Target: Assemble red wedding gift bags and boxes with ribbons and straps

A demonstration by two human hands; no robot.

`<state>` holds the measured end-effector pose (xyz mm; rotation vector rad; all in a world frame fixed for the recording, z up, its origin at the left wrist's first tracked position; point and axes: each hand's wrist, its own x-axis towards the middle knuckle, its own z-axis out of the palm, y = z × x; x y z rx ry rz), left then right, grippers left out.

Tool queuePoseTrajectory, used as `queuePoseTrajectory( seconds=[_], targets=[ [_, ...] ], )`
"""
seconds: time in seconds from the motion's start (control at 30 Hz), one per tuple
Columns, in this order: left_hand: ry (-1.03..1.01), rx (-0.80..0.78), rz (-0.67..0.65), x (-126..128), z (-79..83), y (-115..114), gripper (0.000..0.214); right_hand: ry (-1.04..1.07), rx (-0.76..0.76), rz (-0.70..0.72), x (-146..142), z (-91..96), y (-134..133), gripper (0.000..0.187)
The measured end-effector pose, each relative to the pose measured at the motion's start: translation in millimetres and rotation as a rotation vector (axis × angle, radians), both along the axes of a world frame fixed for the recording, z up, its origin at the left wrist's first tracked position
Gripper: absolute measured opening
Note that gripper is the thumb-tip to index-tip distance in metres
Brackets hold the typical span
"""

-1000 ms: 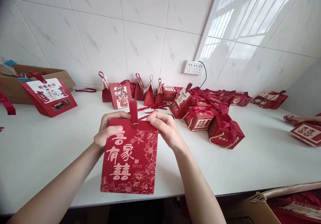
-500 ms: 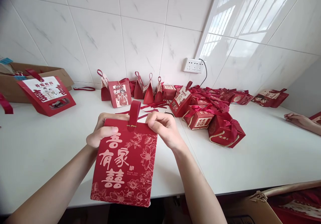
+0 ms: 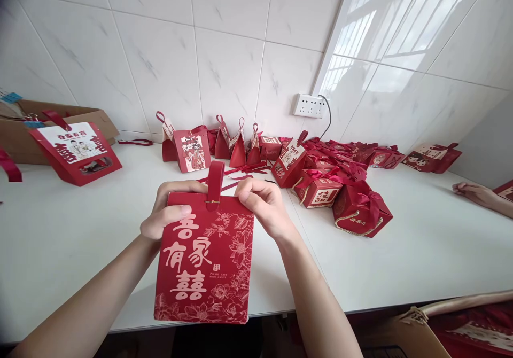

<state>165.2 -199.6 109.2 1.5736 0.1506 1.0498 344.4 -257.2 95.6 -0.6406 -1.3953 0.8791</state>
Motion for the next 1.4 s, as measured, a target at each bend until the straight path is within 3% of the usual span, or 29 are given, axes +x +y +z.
queuePoseTrajectory(
  seconds=[0.4, 0.97, 1.4],
  targets=[
    [-0.012, 0.021, 0.016, 0.9, -1.2, 0.8, 0.012, -0.011, -0.028, -0.021, -0.5, -0.1, 0.7, 0.030],
    [-0.019, 0.153, 0.048, -1.6, 1.5, -6.1, 0.012, 0.080, 0.003, 0.057, -1.8, 6.0, -4.0, 0.024],
    [0.002, 0.104, 0.048, -0.9, 2.4, -6.8, 0.013, 0.076, -0.008, 0.036, -2.5, 4.2, -3.9, 0.027]
  ],
)
